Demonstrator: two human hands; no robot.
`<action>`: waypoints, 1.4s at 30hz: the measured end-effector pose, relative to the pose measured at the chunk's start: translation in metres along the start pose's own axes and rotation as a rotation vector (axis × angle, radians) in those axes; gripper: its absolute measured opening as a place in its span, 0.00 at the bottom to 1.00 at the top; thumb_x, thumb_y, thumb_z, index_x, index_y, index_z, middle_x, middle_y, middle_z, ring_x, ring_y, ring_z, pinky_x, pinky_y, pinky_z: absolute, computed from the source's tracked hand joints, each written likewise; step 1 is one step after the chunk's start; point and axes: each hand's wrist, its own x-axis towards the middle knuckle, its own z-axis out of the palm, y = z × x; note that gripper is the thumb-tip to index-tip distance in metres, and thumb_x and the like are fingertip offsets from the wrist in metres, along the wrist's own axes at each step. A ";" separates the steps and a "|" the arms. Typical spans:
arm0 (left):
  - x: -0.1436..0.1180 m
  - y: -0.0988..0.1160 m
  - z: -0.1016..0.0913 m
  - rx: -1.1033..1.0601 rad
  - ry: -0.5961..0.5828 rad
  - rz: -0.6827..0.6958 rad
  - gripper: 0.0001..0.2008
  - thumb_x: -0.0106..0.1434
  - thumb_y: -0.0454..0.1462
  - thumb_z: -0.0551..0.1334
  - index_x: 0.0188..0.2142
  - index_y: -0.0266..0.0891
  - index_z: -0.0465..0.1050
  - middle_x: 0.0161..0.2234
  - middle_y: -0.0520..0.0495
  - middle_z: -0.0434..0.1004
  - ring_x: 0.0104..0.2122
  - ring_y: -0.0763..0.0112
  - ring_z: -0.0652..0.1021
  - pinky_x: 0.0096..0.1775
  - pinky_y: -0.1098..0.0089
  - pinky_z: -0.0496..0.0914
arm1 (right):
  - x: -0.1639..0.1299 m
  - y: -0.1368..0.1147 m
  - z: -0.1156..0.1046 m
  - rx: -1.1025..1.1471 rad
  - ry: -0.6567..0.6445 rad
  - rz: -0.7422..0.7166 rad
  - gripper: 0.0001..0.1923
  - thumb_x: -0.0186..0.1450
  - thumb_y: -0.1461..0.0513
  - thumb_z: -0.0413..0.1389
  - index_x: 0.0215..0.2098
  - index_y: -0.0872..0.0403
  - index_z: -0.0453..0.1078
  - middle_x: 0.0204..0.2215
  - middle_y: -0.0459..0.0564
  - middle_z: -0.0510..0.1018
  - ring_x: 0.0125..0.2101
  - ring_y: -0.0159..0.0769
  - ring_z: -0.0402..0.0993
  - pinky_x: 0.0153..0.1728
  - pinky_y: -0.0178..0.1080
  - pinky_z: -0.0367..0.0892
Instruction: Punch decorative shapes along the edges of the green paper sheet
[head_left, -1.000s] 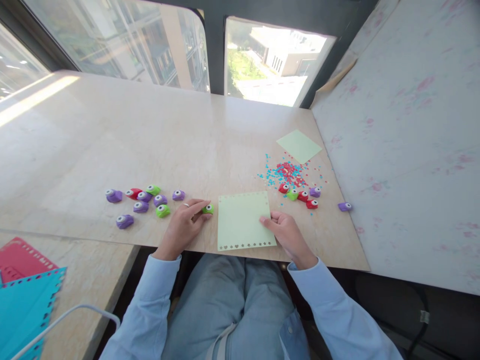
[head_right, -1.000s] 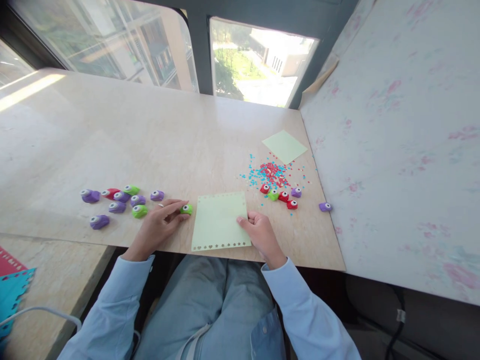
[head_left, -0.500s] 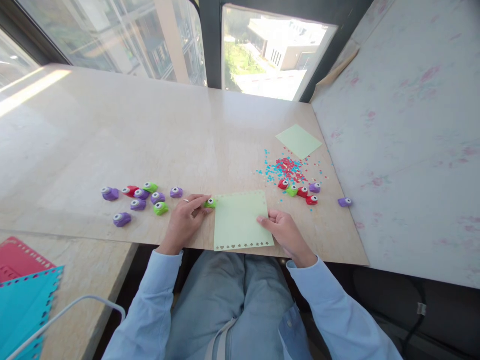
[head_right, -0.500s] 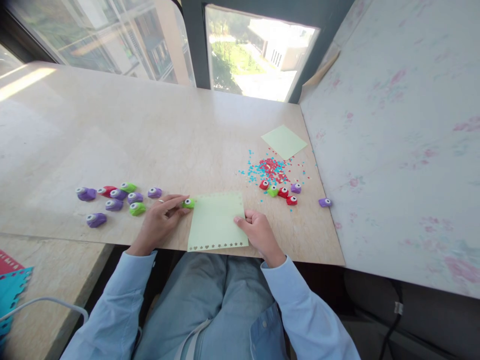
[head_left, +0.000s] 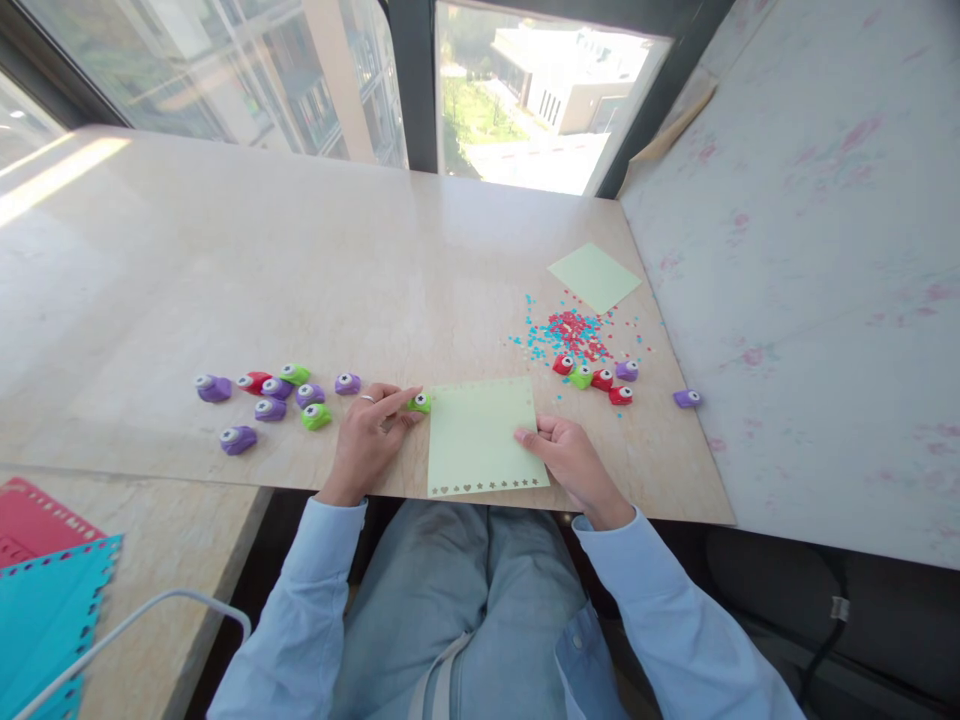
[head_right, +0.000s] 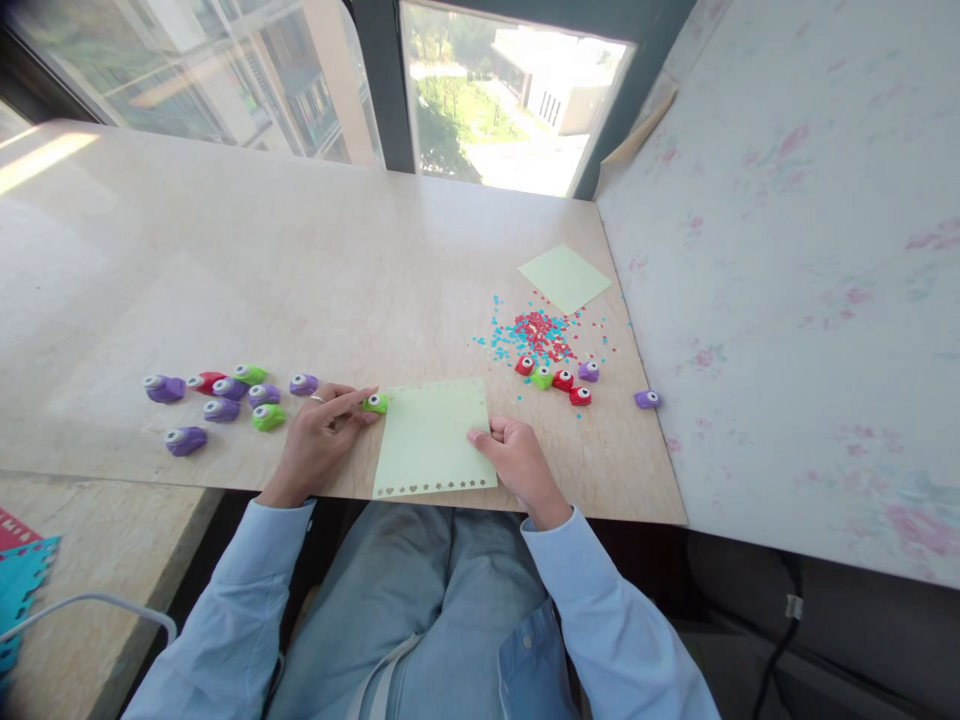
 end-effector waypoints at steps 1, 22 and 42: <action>0.000 0.000 0.000 0.001 -0.002 0.001 0.14 0.65 0.40 0.61 0.48 0.42 0.79 0.40 0.44 0.77 0.40 0.63 0.76 0.42 0.62 0.72 | 0.000 0.000 0.000 -0.005 0.001 -0.001 0.20 0.53 0.49 0.67 0.36 0.55 0.79 0.33 0.51 0.85 0.35 0.46 0.81 0.33 0.41 0.75; 0.008 -0.002 0.004 0.040 -0.005 -0.034 0.15 0.65 0.41 0.61 0.49 0.42 0.79 0.42 0.44 0.77 0.40 0.63 0.76 0.41 0.64 0.71 | 0.005 0.000 0.003 -0.005 0.014 -0.021 0.19 0.54 0.50 0.66 0.37 0.55 0.79 0.32 0.51 0.85 0.34 0.45 0.81 0.32 0.40 0.73; 0.004 0.002 0.002 0.041 -0.060 0.057 0.14 0.66 0.41 0.62 0.49 0.42 0.79 0.39 0.45 0.78 0.39 0.63 0.77 0.41 0.64 0.70 | 0.005 0.001 0.003 0.009 0.013 -0.011 0.22 0.53 0.48 0.67 0.37 0.56 0.78 0.32 0.51 0.85 0.32 0.44 0.81 0.33 0.40 0.73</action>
